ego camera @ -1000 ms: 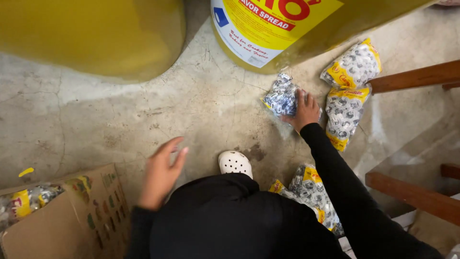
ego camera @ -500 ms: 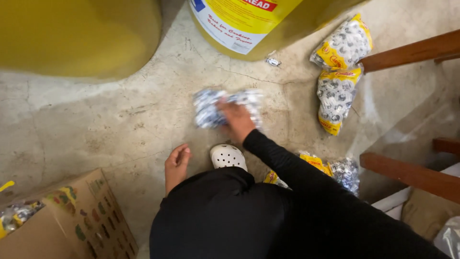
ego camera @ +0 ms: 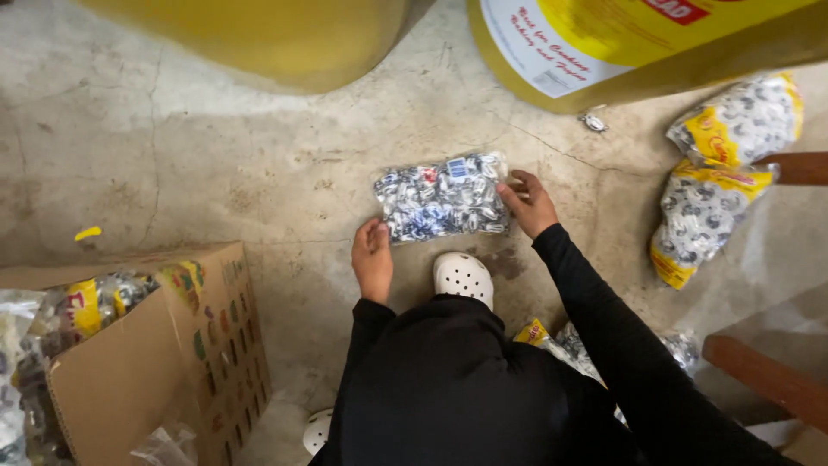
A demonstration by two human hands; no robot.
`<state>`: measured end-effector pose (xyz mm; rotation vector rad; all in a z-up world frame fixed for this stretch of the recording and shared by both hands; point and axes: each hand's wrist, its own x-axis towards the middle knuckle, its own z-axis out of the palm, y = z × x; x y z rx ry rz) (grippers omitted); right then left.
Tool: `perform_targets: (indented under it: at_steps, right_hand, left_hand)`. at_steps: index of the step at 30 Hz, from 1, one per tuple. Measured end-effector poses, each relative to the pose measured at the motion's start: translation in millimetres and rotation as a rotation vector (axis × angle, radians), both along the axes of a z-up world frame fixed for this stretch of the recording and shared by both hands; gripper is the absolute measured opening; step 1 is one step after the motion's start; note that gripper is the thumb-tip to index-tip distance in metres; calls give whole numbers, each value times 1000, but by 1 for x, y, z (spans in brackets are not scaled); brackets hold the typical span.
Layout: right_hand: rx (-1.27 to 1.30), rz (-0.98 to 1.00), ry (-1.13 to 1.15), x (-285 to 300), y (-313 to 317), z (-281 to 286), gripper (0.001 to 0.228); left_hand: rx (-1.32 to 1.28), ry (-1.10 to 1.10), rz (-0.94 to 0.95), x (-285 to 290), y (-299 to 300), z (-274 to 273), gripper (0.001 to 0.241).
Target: Picking up individual bags of candy from the floor and stacking them neatly onto a pile.
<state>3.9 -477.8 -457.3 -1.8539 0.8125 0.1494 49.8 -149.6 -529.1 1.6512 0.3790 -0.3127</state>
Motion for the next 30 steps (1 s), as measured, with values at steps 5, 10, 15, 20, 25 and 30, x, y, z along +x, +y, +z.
perform_targets:
  at_steps: [5, 10, 15, 20, 25, 30]
  right_hand:
    - [279, -45, 124, 0, 9, -32, 72]
    - [535, -122, 7, 7, 13, -17, 48]
    - [752, -91, -185, 18, 23, -9, 38]
    - [862, -63, -287, 45, 45, 24, 42]
    - [773, -65, -231, 66, 52, 25, 38]
    - [645, -121, -56, 70, 44, 0, 33]
  left_hand:
    - [-59, 253, -16, 29, -3, 63, 34]
    - [-213, 451, -104, 24, 1, 63, 34]
    - [-486, 304, -95, 21, 7, 86, 27]
    - [-660, 136, 57, 30, 26, 108, 28]
    - [-440, 194, 133, 24, 58, 72, 23]
    - [-513, 250, 253, 16, 86, 55, 21]
